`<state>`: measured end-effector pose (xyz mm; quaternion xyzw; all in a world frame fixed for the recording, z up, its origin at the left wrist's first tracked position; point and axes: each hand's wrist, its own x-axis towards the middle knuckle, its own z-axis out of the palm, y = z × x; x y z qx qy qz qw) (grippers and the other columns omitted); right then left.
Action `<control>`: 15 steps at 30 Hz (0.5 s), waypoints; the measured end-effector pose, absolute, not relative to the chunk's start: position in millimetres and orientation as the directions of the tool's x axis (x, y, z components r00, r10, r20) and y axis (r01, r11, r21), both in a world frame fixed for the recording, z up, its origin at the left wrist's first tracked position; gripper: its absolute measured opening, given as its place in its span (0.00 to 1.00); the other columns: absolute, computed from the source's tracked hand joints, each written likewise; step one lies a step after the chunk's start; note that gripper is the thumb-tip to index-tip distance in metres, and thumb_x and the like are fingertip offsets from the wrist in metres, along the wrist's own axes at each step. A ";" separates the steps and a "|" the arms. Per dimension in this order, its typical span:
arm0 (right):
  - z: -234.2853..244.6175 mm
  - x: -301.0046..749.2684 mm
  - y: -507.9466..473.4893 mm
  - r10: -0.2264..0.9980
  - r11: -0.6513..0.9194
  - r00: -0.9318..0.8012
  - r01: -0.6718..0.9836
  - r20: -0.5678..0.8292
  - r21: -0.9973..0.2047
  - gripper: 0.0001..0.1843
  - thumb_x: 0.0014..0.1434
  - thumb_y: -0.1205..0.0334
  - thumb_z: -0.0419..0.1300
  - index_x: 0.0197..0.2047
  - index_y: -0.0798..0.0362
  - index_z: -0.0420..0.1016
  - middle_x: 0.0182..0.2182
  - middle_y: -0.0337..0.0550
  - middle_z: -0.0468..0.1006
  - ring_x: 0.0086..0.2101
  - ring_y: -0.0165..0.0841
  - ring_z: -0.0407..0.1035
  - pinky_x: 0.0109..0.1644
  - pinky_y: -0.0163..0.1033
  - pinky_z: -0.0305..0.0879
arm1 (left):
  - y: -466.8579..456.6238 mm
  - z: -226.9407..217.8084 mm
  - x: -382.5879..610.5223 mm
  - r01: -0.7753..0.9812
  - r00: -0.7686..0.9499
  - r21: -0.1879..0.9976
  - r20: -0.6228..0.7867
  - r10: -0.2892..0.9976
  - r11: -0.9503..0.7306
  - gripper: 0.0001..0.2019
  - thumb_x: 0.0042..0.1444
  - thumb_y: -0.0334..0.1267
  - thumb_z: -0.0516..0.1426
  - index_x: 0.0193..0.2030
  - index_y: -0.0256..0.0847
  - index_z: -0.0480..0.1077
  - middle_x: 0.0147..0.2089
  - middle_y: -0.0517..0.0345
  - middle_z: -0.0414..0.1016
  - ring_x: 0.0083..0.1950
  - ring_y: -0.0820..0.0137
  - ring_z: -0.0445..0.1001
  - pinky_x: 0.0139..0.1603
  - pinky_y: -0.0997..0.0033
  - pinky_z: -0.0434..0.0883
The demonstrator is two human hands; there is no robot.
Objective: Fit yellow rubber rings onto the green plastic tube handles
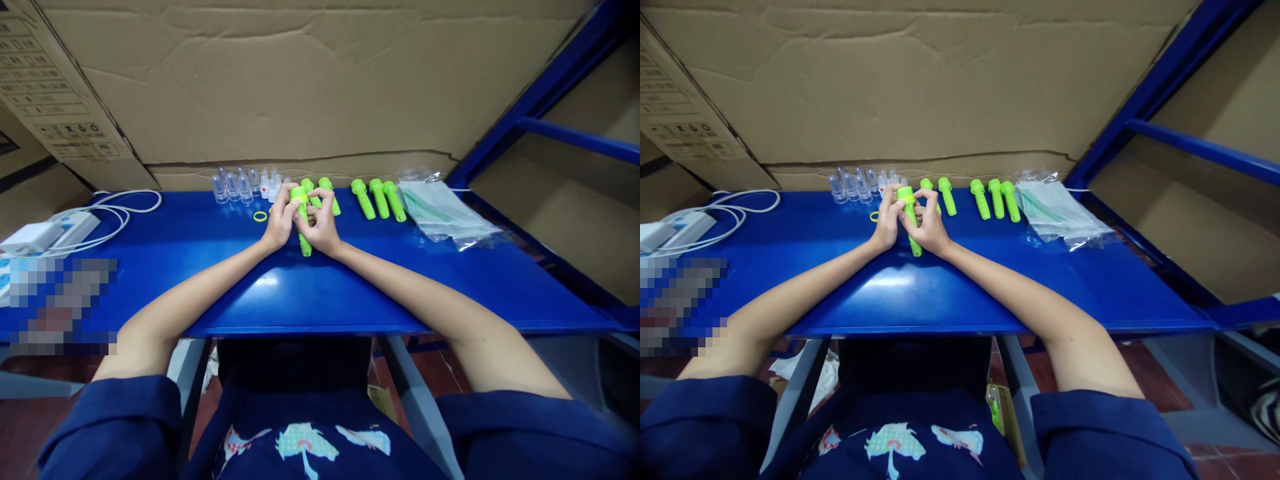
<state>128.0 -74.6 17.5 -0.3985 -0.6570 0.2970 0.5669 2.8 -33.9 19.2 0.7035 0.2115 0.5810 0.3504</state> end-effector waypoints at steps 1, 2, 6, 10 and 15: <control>15.8 128.3 -72.9 0.843 0.532 -0.041 0.208 0.536 -0.821 0.34 0.61 0.42 0.67 0.59 0.45 0.53 0.27 0.34 0.70 0.23 0.33 0.69 0.25 0.37 0.66 | -32.2 17.7 2.8 -0.117 0.234 0.728 0.681 0.694 -0.675 0.20 0.68 0.60 0.52 0.51 0.46 0.65 0.36 0.58 0.69 0.38 0.67 0.74 0.44 0.64 0.73; 14.0 128.7 -70.8 0.822 0.561 -0.042 0.231 0.568 -0.795 0.32 0.63 0.41 0.66 0.58 0.45 0.53 0.25 0.33 0.69 0.22 0.33 0.68 0.25 0.38 0.67 | -30.4 16.0 2.8 -0.121 0.233 0.718 0.691 0.684 -0.685 0.21 0.68 0.61 0.52 0.51 0.46 0.65 0.36 0.59 0.69 0.38 0.67 0.74 0.44 0.65 0.73; 7.9 131.5 -63.0 0.736 0.660 -0.078 0.306 0.673 -0.686 0.28 0.66 0.38 0.61 0.53 0.45 0.52 0.21 0.27 0.60 0.17 0.30 0.60 0.22 0.38 0.60 | -23.3 9.3 2.5 -0.084 0.201 0.673 0.734 0.649 -0.735 0.22 0.68 0.63 0.53 0.50 0.45 0.67 0.35 0.60 0.69 0.36 0.69 0.73 0.40 0.67 0.72; 8.2 133.6 -61.3 0.715 0.673 -0.090 0.360 0.693 -0.647 0.27 0.66 0.36 0.59 0.52 0.44 0.52 0.20 0.27 0.59 0.16 0.30 0.59 0.20 0.37 0.56 | -21.2 6.2 3.1 -0.074 0.190 0.656 0.748 0.635 -0.751 0.23 0.68 0.64 0.52 0.50 0.45 0.67 0.35 0.61 0.69 0.35 0.70 0.71 0.38 0.68 0.70; 11.8 133.5 -63.5 0.726 0.665 -0.093 0.352 0.682 -0.659 0.27 0.65 0.36 0.61 0.50 0.44 0.53 0.18 0.26 0.58 0.15 0.29 0.58 0.19 0.38 0.56 | -22.2 5.9 4.5 -0.054 0.183 0.665 0.740 0.647 -0.745 0.25 0.66 0.67 0.51 0.50 0.46 0.67 0.35 0.60 0.69 0.37 0.68 0.72 0.40 0.66 0.71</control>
